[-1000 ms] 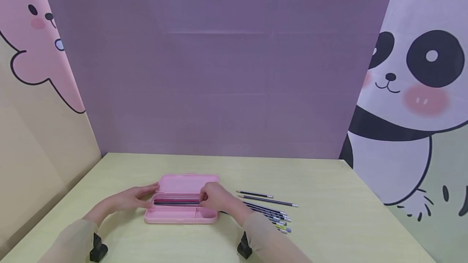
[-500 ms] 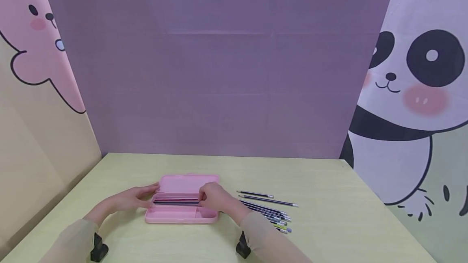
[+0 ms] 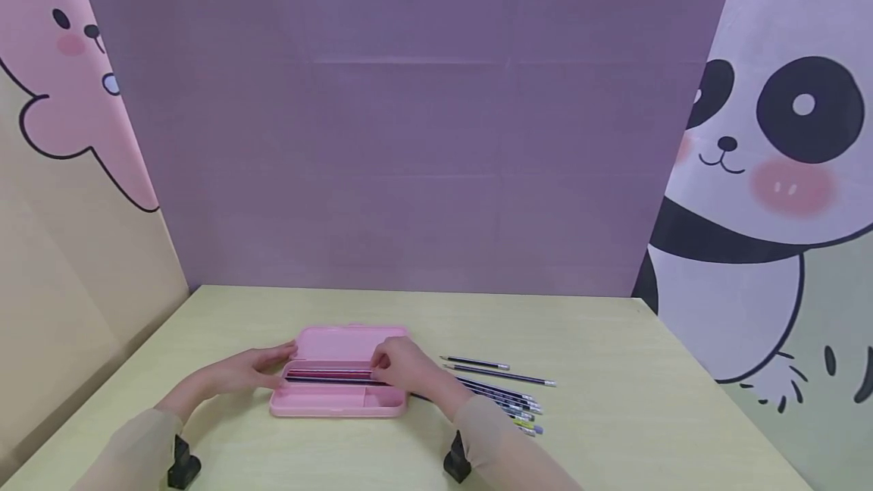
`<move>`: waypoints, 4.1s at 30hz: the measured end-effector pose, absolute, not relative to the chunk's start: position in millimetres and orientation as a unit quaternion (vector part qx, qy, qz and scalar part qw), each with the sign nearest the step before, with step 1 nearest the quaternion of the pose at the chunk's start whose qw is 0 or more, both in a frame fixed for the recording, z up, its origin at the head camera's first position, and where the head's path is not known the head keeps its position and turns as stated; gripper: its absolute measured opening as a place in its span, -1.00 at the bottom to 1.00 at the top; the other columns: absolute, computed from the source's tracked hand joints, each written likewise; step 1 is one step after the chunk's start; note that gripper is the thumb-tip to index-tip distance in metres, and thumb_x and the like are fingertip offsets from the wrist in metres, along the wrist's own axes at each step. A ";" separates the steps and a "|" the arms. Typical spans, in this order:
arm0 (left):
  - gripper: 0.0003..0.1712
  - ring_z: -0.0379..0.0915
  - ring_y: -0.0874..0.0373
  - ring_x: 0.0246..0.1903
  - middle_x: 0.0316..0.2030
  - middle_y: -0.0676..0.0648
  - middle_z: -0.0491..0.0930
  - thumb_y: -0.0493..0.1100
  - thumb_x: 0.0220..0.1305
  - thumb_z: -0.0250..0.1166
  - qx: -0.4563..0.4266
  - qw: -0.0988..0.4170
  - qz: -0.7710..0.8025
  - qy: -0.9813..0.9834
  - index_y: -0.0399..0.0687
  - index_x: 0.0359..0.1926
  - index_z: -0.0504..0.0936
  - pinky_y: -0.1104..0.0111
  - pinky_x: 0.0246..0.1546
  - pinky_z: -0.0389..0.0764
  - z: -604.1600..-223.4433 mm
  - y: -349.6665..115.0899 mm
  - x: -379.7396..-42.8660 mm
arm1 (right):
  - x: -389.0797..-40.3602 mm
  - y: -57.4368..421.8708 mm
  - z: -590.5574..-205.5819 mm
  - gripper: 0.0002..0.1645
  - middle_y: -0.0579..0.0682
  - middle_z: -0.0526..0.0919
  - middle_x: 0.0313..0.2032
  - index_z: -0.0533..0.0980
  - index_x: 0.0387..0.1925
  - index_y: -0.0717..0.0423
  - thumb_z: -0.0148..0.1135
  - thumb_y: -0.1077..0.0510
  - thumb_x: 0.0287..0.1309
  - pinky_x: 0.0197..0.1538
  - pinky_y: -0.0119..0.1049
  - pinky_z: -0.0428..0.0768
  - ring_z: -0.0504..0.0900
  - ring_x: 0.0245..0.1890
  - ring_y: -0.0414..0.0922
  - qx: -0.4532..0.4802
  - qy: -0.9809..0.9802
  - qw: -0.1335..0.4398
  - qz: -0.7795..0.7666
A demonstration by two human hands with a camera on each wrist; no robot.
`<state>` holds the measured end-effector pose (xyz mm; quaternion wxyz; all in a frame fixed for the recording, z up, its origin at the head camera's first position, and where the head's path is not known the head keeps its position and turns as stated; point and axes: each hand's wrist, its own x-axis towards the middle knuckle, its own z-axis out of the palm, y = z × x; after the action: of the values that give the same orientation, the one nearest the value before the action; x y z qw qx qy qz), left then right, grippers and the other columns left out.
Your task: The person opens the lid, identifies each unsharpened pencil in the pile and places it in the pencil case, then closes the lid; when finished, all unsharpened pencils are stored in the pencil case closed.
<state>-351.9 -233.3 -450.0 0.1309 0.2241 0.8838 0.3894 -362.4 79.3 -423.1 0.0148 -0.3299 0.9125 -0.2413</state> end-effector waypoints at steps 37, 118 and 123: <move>-0.10 -0.10 -0.35 0.37 0.39 -0.34 0.03 0.11 0.16 0.30 0.229 0.056 0.353 0.905 -0.21 0.38 0.17 -0.19 0.32 -0.01 -460.2 -228.6 -341.3 | -349.6 146.9 -397.4 -0.76 -0.12 0.63 -0.36 0.61 -0.18 0.17 0.29 0.13 0.13 -0.28 -0.47 0.55 0.51 -0.37 -0.23 -0.332 0.906 -0.016 -0.260; -0.07 -0.10 -0.33 0.37 0.40 -0.31 0.06 0.12 0.15 0.30 0.214 0.079 0.351 0.908 -0.21 0.40 0.13 -0.17 0.33 0.00 -453.1 -229.4 -344.1 | -324.3 268.4 -411.6 -0.93 -0.10 0.65 -0.41 0.59 -0.35 0.18 0.26 0.24 0.11 -0.37 -0.44 0.54 0.51 -0.45 -0.40 -0.302 0.924 0.002 -0.233; -0.07 -0.11 -0.32 0.38 0.40 -0.30 0.06 0.14 0.15 0.29 0.214 0.074 0.348 0.910 -0.19 0.40 0.14 -0.18 0.33 -0.01 -452.4 -228.7 -345.7 | -325.3 269.7 -410.1 -0.95 -0.10 0.65 -0.44 0.58 -0.42 0.21 0.26 0.27 0.09 -0.34 -0.44 0.56 0.53 -0.44 -0.38 -0.295 0.928 -0.001 -0.228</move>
<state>-345.7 -228.7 -452.4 0.0744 0.2136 0.9097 0.3481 -325.3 269.7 -410.1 -0.0006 -0.2948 0.9280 -0.2281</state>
